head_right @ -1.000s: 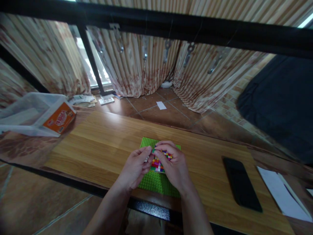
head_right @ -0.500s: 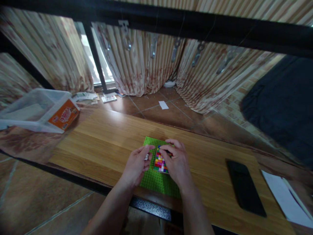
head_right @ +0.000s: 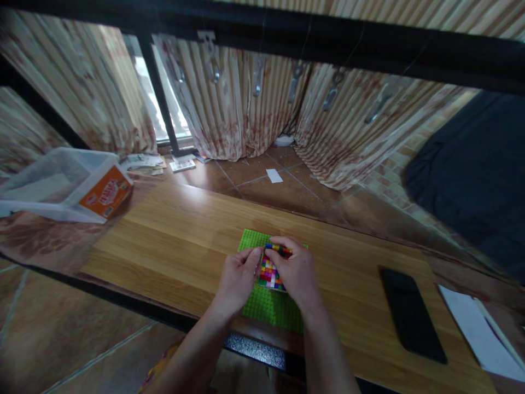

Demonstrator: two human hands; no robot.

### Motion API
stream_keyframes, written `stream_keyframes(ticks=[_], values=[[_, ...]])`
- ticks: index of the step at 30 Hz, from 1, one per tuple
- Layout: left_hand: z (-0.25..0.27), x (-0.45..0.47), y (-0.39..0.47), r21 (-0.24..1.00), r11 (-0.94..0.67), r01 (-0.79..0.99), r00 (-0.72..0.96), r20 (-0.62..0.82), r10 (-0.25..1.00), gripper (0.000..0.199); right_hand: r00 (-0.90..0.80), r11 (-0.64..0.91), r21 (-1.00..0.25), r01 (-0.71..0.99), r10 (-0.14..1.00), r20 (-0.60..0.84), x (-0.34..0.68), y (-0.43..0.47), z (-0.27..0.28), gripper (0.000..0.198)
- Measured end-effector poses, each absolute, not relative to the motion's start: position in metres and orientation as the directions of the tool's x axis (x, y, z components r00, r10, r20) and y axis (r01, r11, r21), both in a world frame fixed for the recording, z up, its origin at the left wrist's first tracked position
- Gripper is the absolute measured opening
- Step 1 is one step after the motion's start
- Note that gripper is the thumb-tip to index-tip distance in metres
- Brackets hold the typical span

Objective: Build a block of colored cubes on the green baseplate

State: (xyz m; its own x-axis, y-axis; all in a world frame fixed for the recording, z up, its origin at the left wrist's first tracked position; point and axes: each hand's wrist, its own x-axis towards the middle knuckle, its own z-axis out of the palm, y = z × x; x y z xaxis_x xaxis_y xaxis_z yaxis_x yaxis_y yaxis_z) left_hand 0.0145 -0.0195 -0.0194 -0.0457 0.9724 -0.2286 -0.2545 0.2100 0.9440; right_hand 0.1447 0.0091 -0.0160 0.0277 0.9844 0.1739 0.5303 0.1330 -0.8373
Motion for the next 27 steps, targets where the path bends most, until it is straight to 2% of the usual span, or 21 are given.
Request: stream_keyframes(ticks=[4, 9, 16, 24, 27], values=[[-0.013, 0.014, -0.022, 0.983, 0.135, -0.127, -0.047, -0.142, 0.989, 0.034, 0.072, 0.006, -0.869, 0.494, 0.996, 0.048, 0.144, 0.011, -0.018, 0.021], [-0.008, 0.013, -0.023, 0.993, 0.118, -0.018, -0.048, -0.119, 0.992, 0.033, 0.078, -0.006, -0.874, 0.485, 0.996, 0.036, 0.144, 0.014, -0.020, 0.021], [-0.012, 0.014, -0.022, 0.987, 0.147, -0.060, -0.029, -0.149, 0.988, 0.032, 0.087, -0.007, -0.889, 0.458, 0.995, 0.037, 0.144, 0.016, -0.022, 0.019], [-0.011, 0.011, -0.020, 0.995, 0.101, -0.014, -0.029, -0.102, 0.994, 0.031, 0.094, 0.023, -0.887, 0.461, 0.993, 0.075, 0.140, 0.016, -0.024, 0.015], [-0.013, 0.012, -0.019, 0.991, 0.117, -0.062, -0.035, -0.120, 0.992, 0.032, 0.094, 0.032, -0.885, 0.465, 0.992, 0.085, 0.139, 0.016, -0.027, 0.016]])
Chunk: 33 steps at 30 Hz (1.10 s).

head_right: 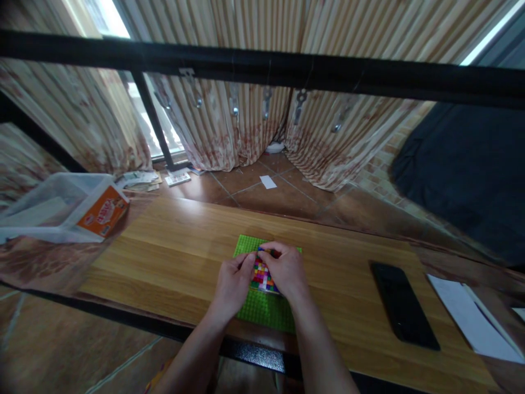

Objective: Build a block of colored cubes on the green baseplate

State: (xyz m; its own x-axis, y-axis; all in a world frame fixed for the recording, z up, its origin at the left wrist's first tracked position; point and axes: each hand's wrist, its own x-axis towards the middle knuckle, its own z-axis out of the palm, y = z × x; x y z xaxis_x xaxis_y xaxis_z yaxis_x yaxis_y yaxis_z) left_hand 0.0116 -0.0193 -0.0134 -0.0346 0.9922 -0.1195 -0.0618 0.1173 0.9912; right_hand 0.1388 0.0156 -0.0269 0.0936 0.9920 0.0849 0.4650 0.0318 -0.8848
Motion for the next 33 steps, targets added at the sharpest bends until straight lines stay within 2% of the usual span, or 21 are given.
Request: stream_keyframes(ticks=[3, 7, 10, 12, 16, 20, 27, 33], values=[[-0.014, 0.012, -0.019, 0.956, 0.199, -0.216, -0.058, -0.216, 0.975, 0.032, 0.066, 0.068, -0.899, 0.433, 0.992, 0.106, 0.142, 0.014, -0.028, 0.019], [-0.005, 0.009, -0.019, 0.808, 0.339, -0.483, -0.051, -0.412, 0.910, 0.034, 0.106, 0.147, -0.898, 0.414, 0.972, 0.208, 0.151, 0.007, -0.018, 0.028], [0.002, 0.005, -0.019, 0.721, 0.358, -0.593, -0.001, -0.445, 0.895, 0.044, 0.122, 0.228, -0.861, 0.455, 0.942, 0.314, 0.151, -0.001, -0.003, 0.022], [0.005, 0.005, -0.019, 0.691, 0.360, -0.626, 0.028, -0.442, 0.897, 0.047, 0.038, 0.304, -0.829, 0.469, 0.931, 0.363, 0.146, -0.006, 0.008, 0.019], [0.005, 0.009, -0.019, 0.678, 0.333, -0.656, 0.042, -0.407, 0.912, 0.050, -0.232, 0.425, -0.762, 0.488, 0.905, 0.356, 0.132, -0.015, 0.023, 0.019], [0.005, 0.012, -0.020, 0.743, 0.274, -0.610, -0.012, -0.354, 0.935, 0.051, -0.349, 0.457, -0.715, 0.530, 0.885, 0.308, 0.127, -0.018, 0.026, 0.020], [0.001, 0.010, -0.020, 0.867, 0.245, -0.434, -0.055, -0.298, 0.953, 0.050, -0.349, 0.464, -0.658, 0.594, 0.885, 0.309, 0.125, -0.018, 0.024, 0.019], [0.004, 0.010, -0.020, 0.815, 0.281, -0.507, -0.037, -0.347, 0.937, 0.038, -0.277, 0.450, -0.683, 0.575, 0.893, 0.356, 0.127, -0.016, 0.020, 0.011]])
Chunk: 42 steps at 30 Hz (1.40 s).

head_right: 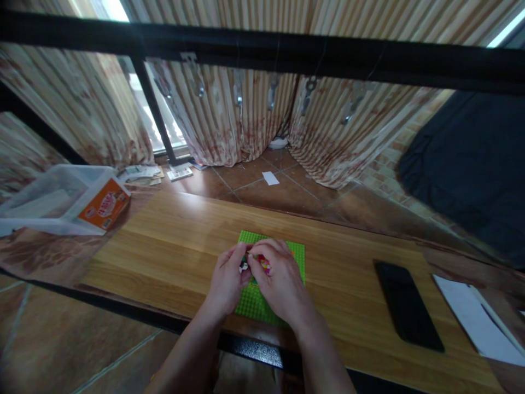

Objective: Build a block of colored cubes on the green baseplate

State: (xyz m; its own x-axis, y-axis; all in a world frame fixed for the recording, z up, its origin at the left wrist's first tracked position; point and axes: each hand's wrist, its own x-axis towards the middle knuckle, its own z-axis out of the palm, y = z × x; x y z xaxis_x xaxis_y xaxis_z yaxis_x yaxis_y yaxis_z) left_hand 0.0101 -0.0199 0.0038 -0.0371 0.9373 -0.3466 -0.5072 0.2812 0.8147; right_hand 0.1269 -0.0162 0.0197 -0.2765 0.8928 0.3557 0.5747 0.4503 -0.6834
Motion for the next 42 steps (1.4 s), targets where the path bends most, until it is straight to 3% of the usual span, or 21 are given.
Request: stream_keyframes(ticks=[7, 21, 24, 31, 42], values=[[0.011, 0.005, -0.022, 0.693, 0.424, -0.582, 0.217, -0.370, 0.903, 0.032, -0.103, 0.402, -0.678, 0.616, 0.894, 0.436, 0.134, -0.013, 0.016, 0.007], [0.017, 0.002, -0.023, 0.654, 0.447, -0.611, 0.285, -0.345, 0.894, 0.030, -0.116, 0.367, -0.822, 0.435, 0.928, 0.353, 0.143, -0.014, 0.017, 0.016], [0.015, 0.003, -0.022, 0.677, 0.428, -0.599, 0.250, -0.350, 0.903, 0.028, -0.076, 0.353, -0.829, 0.433, 0.931, 0.357, 0.147, -0.012, 0.014, 0.013], [0.003, 0.006, -0.016, 0.787, 0.362, -0.499, -0.007, -0.421, 0.907, 0.022, 0.008, 0.276, -0.766, 0.580, 0.939, 0.345, 0.163, -0.002, -0.007, 0.013], [-0.016, 0.012, -0.015, 0.917, 0.252, -0.309, -0.013, -0.269, 0.963, 0.025, -0.001, 0.279, -0.733, 0.620, 0.935, 0.355, 0.153, 0.008, -0.019, 0.009]])
